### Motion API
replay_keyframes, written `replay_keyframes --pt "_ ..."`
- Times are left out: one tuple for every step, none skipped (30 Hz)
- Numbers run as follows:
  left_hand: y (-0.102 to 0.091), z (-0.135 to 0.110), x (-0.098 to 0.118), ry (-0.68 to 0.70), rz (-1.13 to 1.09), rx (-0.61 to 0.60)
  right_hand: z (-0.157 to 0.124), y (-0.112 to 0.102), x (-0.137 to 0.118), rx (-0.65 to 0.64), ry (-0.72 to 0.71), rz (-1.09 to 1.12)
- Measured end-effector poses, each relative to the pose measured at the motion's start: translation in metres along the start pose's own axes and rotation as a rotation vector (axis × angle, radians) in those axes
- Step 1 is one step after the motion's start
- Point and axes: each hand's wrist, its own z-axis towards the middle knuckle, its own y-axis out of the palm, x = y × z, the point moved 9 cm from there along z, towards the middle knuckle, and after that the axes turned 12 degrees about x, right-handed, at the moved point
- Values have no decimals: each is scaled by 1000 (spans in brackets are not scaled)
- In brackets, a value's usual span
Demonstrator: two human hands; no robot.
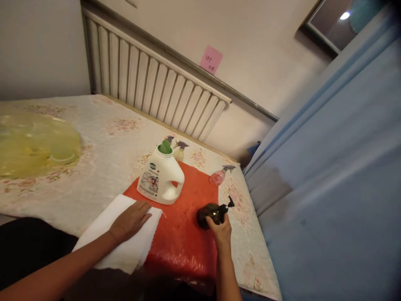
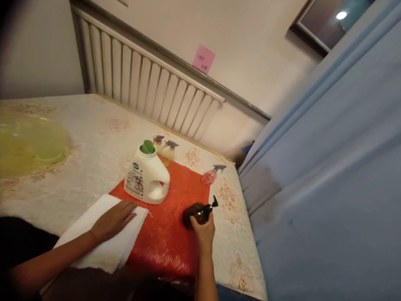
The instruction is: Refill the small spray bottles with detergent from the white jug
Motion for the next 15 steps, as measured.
replay_keyframes --pt "0 0 -1 0 -6 6 14 1 2 16 5 -37" --pt "1 0 -2 -2 -9 12 28 2 3 38 -8 -63" --pt "1 -1 -2 -4 -10 17 41 3 4 58 -21 -86" --pt "1 -1 -3 -6 -9 21 54 7 6 72 -27 -97" --pt "0 -1 -3 -7 -7 26 67 11 8 81 -30 -105" --pt "0 -1 -3 -6 -2 31 78 16 10 85 -32 -113" --pt "-1 -1 -3 -6 4 38 89 22 12 84 -35 -119" --pt "-2 -1 -3 -7 10 45 99 28 14 82 -37 -127" --pt "-2 -1 -4 -9 18 51 108 34 15 80 -41 -136" --pt "-2 -1 -4 -12 26 56 116 40 16 78 -45 -144" --pt "-2 -1 -5 -16 32 57 123 47 17 77 -48 -153" --pt "-2 -1 -6 -21 36 54 129 53 18 76 -51 -160" --pt "-1 -1 -6 -24 38 48 134 58 19 74 -54 -165" --pt "-1 -1 -6 -24 37 42 139 64 20 71 -57 -169" --pt "-1 -1 -7 -21 36 40 143 70 20 66 -59 -170"
